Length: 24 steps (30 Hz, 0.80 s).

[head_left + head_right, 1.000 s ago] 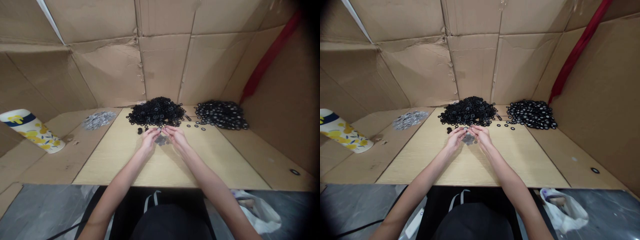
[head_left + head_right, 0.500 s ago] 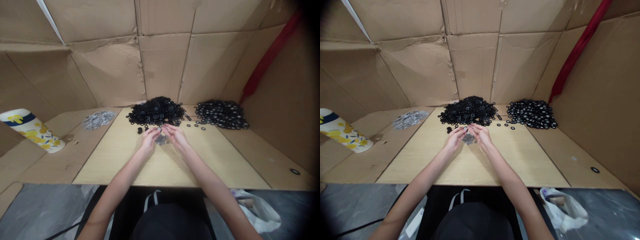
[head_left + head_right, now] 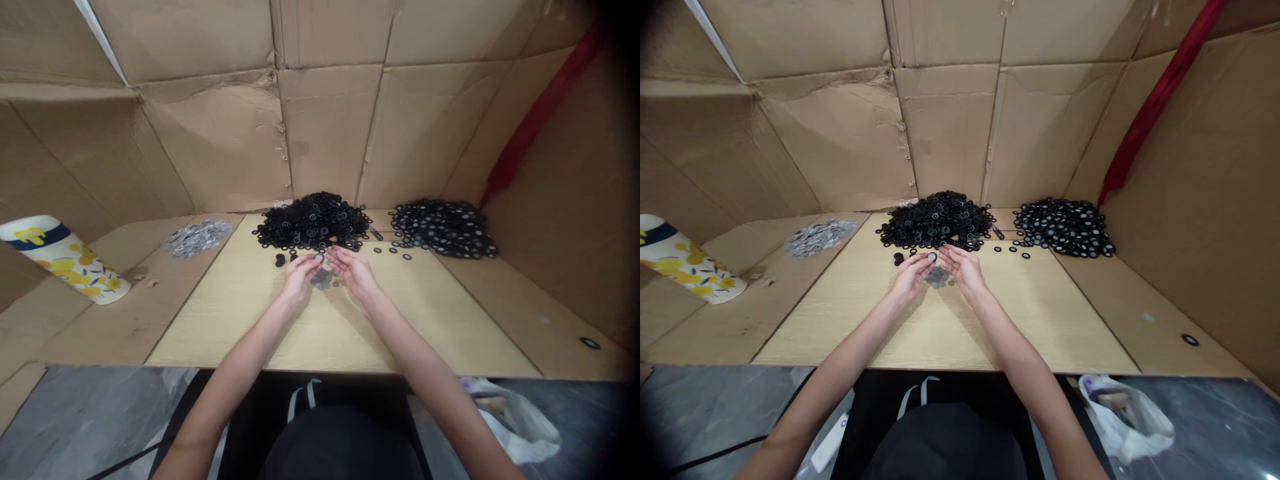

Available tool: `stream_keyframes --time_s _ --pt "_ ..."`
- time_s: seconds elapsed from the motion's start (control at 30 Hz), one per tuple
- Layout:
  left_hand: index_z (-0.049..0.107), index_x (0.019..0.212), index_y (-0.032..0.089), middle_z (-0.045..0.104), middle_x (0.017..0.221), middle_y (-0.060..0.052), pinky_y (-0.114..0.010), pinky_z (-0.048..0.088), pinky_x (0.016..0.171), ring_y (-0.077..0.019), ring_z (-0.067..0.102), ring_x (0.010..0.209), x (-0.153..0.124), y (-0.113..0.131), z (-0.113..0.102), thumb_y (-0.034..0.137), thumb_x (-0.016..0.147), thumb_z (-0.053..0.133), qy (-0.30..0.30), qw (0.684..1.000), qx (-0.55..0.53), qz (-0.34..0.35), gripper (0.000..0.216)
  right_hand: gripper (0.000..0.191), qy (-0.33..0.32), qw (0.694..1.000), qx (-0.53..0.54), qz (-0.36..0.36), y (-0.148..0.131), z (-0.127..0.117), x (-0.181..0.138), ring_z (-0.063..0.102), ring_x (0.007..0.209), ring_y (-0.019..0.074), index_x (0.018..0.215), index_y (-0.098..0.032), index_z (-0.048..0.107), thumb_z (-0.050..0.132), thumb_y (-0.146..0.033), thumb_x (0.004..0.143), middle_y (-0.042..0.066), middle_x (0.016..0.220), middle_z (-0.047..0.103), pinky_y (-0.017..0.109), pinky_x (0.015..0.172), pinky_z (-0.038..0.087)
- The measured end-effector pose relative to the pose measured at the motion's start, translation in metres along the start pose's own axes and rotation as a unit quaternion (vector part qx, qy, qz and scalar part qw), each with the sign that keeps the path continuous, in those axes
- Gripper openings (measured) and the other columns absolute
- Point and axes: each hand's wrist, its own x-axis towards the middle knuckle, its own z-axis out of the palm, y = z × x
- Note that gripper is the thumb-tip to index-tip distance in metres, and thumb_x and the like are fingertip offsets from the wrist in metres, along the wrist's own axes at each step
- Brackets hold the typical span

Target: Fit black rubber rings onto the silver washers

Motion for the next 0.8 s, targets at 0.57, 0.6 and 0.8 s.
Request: stream_keyframes --time_s 0.57,0.6,0.8 --pt "0.061 0.069 0.012 0.065 0.071 -0.003 -0.028 0.045 0.082 -0.0108 0.062 0.069 -0.0010 0.0003 0.0009 0.004 0.054 0.071 0.003 1.000 0.003 0.000 0.020 0.030 0.055 0.992 -0.087 -0.072 0.0033 -0.0029 0.0013 0.055 0.053 0.0053 0.073 -0.017 0.060 0.074 -0.008 0.048 -0.005 0.059 0.062 0.015 0.049 0.042" --pt "0.061 0.069 0.012 0.065 0.071 -0.003 -0.028 0.045 0.082 -0.0111 0.062 0.069 -0.0009 0.0003 0.0009 0.004 0.053 0.071 0.004 1.000 0.004 0.000 0.020 0.029 0.056 0.991 -0.092 -0.076 0.0027 -0.0026 0.0011 0.056 0.054 0.0058 0.073 -0.016 0.061 0.074 -0.008 0.049 -0.004 0.060 0.062 0.016 0.052 0.043" --pt "0.060 0.070 0.013 0.065 0.069 -0.002 -0.029 0.045 0.082 -0.0124 0.063 0.071 0.0001 0.0004 0.0004 0.005 0.053 0.072 0.005 1.000 0.002 -0.010 0.022 0.019 0.044 0.990 -0.101 -0.092 0.0001 0.0006 -0.0004 0.060 0.062 0.0095 0.071 -0.014 0.065 0.071 -0.008 0.055 0.002 0.065 0.067 0.022 0.065 0.048"
